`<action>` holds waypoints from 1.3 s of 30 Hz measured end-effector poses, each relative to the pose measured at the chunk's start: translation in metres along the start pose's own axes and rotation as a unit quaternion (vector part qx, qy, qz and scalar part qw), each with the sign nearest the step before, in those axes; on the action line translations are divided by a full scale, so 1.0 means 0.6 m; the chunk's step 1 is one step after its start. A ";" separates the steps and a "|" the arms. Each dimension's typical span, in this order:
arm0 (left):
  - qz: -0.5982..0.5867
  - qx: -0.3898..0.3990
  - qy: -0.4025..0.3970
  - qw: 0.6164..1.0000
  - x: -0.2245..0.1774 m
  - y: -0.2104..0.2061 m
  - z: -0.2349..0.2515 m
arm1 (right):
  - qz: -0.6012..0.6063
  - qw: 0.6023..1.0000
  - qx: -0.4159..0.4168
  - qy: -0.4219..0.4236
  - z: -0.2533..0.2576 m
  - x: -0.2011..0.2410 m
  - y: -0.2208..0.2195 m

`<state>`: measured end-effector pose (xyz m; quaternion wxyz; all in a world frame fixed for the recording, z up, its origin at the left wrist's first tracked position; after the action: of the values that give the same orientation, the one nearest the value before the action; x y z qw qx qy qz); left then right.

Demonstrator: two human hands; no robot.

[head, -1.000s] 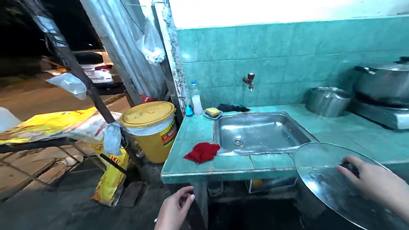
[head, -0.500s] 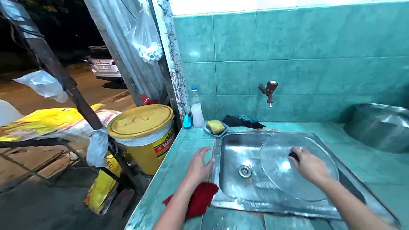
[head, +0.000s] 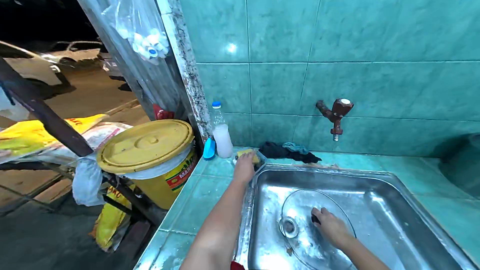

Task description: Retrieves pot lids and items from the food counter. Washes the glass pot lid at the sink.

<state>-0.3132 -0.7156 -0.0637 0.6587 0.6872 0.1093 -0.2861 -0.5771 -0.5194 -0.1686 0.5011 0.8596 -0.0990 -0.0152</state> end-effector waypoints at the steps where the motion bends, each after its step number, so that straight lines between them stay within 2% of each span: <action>1: -0.028 -0.021 0.019 0.999 0.004 0.011 0.004 | -0.005 1.000 0.005 0.008 0.008 -0.001 -0.008; 3: -0.128 -0.088 0.058 0.986 0.017 0.046 0.004 | -0.019 0.999 0.015 0.026 0.019 -0.003 -0.018; 6: -0.245 -0.216 0.074 0.942 0.043 0.110 -0.011 | -0.014 0.999 0.016 0.049 0.021 -0.008 -0.009; 8: -0.298 -0.273 0.053 0.913 0.059 0.137 -0.024 | 0.029 0.996 -0.046 0.069 0.005 -0.010 0.044; 10: -0.334 -0.303 0.046 0.891 0.065 0.149 -0.040 | 0.077 0.968 -0.216 0.106 -0.034 -0.014 0.150; 12: -0.361 -0.305 0.039 0.881 0.062 0.147 -0.055 | 0.114 0.884 -0.431 0.142 -0.089 -0.018 0.273; 13: -0.367 -0.305 0.034 0.878 0.060 0.143 -0.060 | 0.124 0.838 -0.509 0.152 -0.118 -0.018 0.331; 15: -0.349 -0.316 0.029 0.882 0.047 0.137 -0.066 | 0.133 0.770 -0.603 0.160 -0.152 -0.011 0.430; 16: -0.322 -0.319 0.030 0.891 0.036 0.134 -0.068 | 0.133 0.762 -0.613 0.161 -0.153 -0.004 0.468; 17: -0.287 -0.316 0.030 0.904 0.024 0.131 -0.067 | 0.131 0.770 -0.604 0.158 -0.142 0.002 0.499; 19: -0.206 -0.271 0.012 0.940 -0.002 0.116 -0.053 | 0.128 0.812 -0.551 0.146 -0.108 0.014 0.539; 21: -0.119 -0.165 -0.002 0.979 -0.011 0.079 -0.019 | 0.110 0.841 -0.515 0.121 -0.089 0.023 0.561; 23: -0.031 -0.066 0.009 0.997 0.000 0.030 0.018 | 0.099 0.851 -0.503 0.113 -0.088 0.022 0.572; 27: 0.061 0.007 0.033 0.998 0.014 -0.010 0.061 | 0.107 0.858 -0.485 0.132 -0.093 0.014 0.583; 33: 0.061 0.063 0.068 0.994 0.022 -0.009 0.094 | 0.142 0.841 -0.492 0.175 -0.085 0.006 0.586; 39: 0.017 0.067 -0.023 0.997 0.037 -0.006 0.091 | 0.160 0.826 -0.497 0.215 -0.085 0.000 0.593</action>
<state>-0.3108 -0.7731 -0.0770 0.6182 0.7250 0.0632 -0.2970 -0.6257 -0.6457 0.1642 0.8643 0.4482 -0.1038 0.2033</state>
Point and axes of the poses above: each hand's wrist, its own z-axis towards the middle knuckle, its own y-axis out of the back of the hand, x = y × z, the point moved 6 cm from there along z, towards the middle knuckle, and after that the axes turned 6 degrees about -z, right-handed, at the moved point
